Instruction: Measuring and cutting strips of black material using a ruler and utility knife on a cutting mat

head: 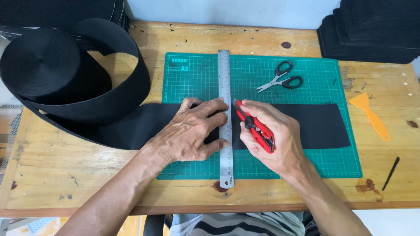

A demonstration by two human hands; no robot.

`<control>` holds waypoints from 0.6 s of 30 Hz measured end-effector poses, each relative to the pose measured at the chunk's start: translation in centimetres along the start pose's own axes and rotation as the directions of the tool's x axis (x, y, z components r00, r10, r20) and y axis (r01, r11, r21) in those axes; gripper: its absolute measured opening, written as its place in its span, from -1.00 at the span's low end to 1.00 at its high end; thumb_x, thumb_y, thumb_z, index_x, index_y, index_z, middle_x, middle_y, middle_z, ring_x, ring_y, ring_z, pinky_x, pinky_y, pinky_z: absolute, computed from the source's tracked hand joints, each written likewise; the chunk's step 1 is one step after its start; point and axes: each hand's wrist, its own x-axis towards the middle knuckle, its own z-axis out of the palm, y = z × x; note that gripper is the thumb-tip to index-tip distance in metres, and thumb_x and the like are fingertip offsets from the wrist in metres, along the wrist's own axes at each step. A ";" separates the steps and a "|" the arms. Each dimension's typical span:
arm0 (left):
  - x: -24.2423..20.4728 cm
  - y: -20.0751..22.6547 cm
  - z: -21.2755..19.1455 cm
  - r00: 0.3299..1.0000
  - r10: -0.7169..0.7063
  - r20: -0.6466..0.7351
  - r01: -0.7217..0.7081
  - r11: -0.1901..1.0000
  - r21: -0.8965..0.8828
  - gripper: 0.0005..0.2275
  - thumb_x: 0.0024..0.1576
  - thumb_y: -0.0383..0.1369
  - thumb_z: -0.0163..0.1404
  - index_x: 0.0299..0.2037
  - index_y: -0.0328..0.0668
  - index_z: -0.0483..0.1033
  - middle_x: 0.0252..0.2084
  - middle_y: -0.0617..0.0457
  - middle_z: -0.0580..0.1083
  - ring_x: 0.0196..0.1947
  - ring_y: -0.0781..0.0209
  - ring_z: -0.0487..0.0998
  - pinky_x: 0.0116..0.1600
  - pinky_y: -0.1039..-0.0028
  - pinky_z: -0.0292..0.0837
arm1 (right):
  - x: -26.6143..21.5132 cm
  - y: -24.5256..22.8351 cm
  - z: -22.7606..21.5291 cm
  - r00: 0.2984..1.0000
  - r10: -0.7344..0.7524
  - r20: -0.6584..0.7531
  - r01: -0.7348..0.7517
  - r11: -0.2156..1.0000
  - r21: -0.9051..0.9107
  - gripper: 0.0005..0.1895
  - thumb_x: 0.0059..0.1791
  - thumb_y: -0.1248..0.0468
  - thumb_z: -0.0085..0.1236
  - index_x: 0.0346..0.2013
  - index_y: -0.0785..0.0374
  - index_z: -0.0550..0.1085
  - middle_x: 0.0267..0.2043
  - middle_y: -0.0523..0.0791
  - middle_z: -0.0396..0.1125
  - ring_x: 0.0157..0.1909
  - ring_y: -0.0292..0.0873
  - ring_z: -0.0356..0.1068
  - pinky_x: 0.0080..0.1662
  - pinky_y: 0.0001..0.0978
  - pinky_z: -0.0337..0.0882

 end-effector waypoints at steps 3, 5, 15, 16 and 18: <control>0.0 -0.2 0.2 0.999 -0.014 0.029 0.014 1.000 -0.012 -0.63 0.05 -0.12 0.18 -0.07 -0.16 0.47 0.28 -0.09 0.35 0.31 0.02 0.37 0.18 0.01 0.12 | -0.1 0.1 0.1 0.999 -0.022 0.024 0.023 0.998 -0.054 -0.66 -0.12 0.52 0.25 -0.04 0.43 0.51 0.06 0.14 0.48 0.04 0.01 0.56 0.05 -0.30 0.57; -0.1 -0.2 0.2 1.000 -0.009 0.014 0.009 1.000 -0.003 -0.61 0.06 -0.09 0.18 -0.05 -0.18 0.47 0.28 -0.09 0.37 0.36 0.01 0.34 0.18 0.02 0.14 | -0.1 0.0 0.1 0.999 -0.033 0.010 0.034 0.998 -0.060 -0.67 -0.11 0.53 0.24 -0.04 0.44 0.51 0.04 0.14 0.48 0.03 0.00 0.56 0.05 -0.31 0.57; -0.1 -0.3 0.4 1.000 -0.009 0.012 0.009 1.000 -0.008 -0.61 0.03 -0.12 0.20 -0.06 -0.16 0.46 0.27 -0.07 0.39 0.37 0.01 0.34 0.18 0.02 0.13 | 0.5 -0.5 0.3 0.997 -0.066 0.047 0.069 0.996 -0.053 -0.73 -0.05 0.46 0.23 -0.06 0.47 0.49 0.04 0.16 0.47 0.05 0.09 0.54 0.10 -0.22 0.56; -0.1 -0.4 0.5 1.000 -0.007 0.008 0.007 1.000 -0.010 -0.61 0.04 -0.11 0.20 -0.07 -0.17 0.47 0.27 -0.08 0.39 0.37 -0.01 0.34 0.18 0.01 0.13 | 0.6 -0.6 0.3 0.995 -0.086 0.049 0.089 0.994 -0.057 -0.74 -0.06 0.48 0.18 -0.08 0.49 0.48 0.02 0.18 0.47 0.03 0.10 0.54 0.08 -0.20 0.55; -0.1 -0.4 0.5 1.000 -0.006 0.003 0.006 1.000 -0.012 -0.62 0.04 -0.10 0.19 -0.08 -0.18 0.47 0.28 -0.08 0.39 0.38 -0.02 0.34 0.18 -0.01 0.13 | 0.6 -0.9 0.6 0.993 -0.108 0.051 0.111 0.992 -0.062 -0.74 -0.08 0.50 0.14 -0.09 0.51 0.47 -0.01 0.20 0.46 0.00 0.12 0.53 0.07 -0.18 0.55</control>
